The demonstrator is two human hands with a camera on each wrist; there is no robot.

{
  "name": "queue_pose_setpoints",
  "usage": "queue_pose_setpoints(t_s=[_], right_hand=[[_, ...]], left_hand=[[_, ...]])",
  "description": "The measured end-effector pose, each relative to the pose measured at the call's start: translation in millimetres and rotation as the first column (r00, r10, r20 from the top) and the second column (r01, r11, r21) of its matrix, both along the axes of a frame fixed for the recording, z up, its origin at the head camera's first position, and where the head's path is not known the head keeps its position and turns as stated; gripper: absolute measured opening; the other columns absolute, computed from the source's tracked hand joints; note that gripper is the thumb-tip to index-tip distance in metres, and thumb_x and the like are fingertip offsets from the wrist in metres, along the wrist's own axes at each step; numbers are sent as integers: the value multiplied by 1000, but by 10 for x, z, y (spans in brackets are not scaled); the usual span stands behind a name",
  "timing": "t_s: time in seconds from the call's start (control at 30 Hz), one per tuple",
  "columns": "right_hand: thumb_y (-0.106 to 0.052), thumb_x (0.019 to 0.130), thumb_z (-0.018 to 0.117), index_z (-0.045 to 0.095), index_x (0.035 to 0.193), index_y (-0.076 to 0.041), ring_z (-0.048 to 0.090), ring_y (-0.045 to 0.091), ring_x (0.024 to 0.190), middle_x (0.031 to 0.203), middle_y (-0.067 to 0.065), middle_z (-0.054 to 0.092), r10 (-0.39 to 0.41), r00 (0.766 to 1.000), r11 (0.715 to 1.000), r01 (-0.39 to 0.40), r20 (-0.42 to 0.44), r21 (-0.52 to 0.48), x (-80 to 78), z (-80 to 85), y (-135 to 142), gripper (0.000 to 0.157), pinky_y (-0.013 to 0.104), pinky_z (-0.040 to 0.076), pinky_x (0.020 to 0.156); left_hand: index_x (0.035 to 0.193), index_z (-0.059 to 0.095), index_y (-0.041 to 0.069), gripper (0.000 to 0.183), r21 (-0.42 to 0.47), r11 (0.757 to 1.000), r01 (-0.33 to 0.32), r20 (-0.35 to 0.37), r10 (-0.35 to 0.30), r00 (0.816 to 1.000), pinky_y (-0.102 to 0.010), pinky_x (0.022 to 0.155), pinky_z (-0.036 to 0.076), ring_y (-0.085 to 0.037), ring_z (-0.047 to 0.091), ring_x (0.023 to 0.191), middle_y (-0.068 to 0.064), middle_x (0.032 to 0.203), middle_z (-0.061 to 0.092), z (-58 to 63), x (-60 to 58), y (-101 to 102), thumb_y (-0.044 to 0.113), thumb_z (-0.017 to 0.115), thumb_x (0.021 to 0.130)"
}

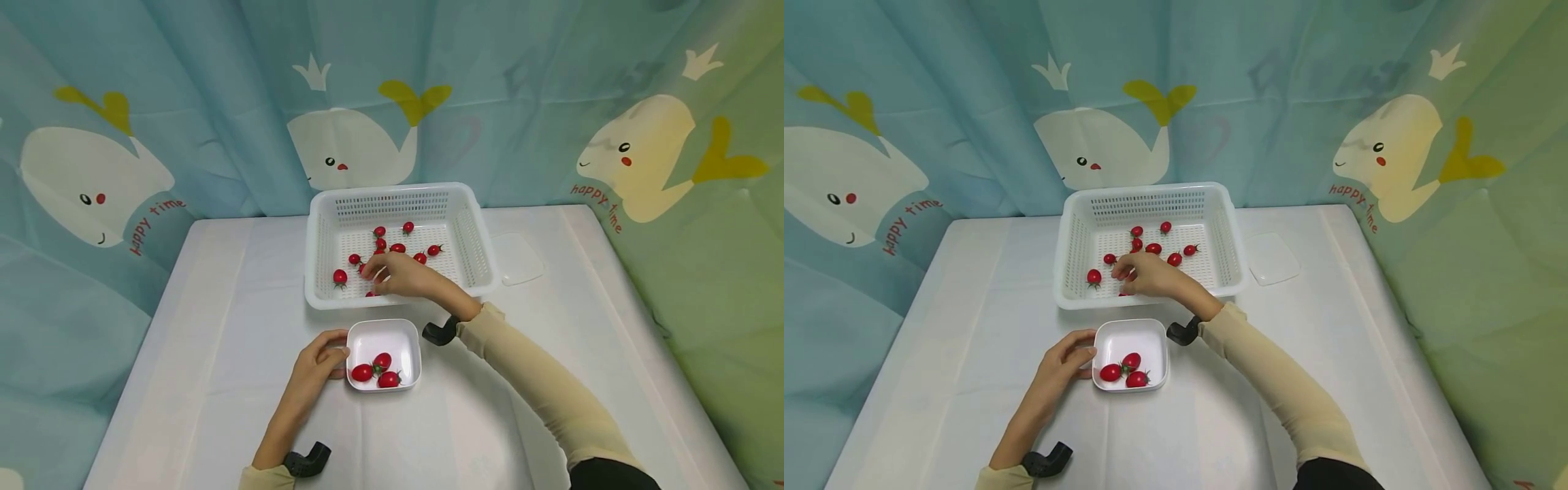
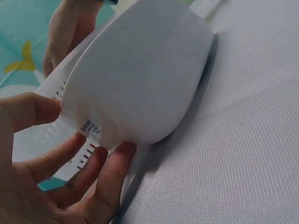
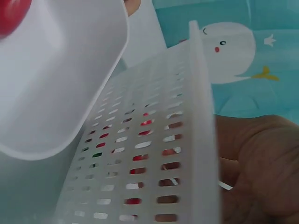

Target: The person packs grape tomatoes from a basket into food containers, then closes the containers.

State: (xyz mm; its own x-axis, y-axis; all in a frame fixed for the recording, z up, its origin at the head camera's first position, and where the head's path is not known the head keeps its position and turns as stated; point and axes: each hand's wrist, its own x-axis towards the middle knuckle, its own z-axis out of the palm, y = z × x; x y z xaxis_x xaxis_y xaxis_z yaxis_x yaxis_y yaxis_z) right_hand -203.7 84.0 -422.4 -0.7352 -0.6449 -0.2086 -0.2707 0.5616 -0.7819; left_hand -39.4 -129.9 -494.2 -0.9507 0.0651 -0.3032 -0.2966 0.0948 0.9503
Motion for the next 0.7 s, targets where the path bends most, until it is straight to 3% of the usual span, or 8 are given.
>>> queue_pose_setpoints(t_s=[0.3,0.7], right_hand=[[-4,96,68,71,126,-2,68,28,121,130,13,71,83,996,990,-87,45,112,-108,-76,-57,30,35,58,102],[-1,95,63,71,126,-1,67,28,123,129,13,72,151,982,977,-165,112,136,-192,-146,-56,33,36,57,104]], left_hand=[[138,62,8,39,-5,1000,-2,-3,2,1000,-26,79,63,-17,70,106,-19,135,65,-28,-6,-6,16,66,100],[138,63,8,39,-11,1000,-2,-3,2,1000,-25,78,63,-20,71,107,-19,136,64,-49,-12,-13,17,67,100]])
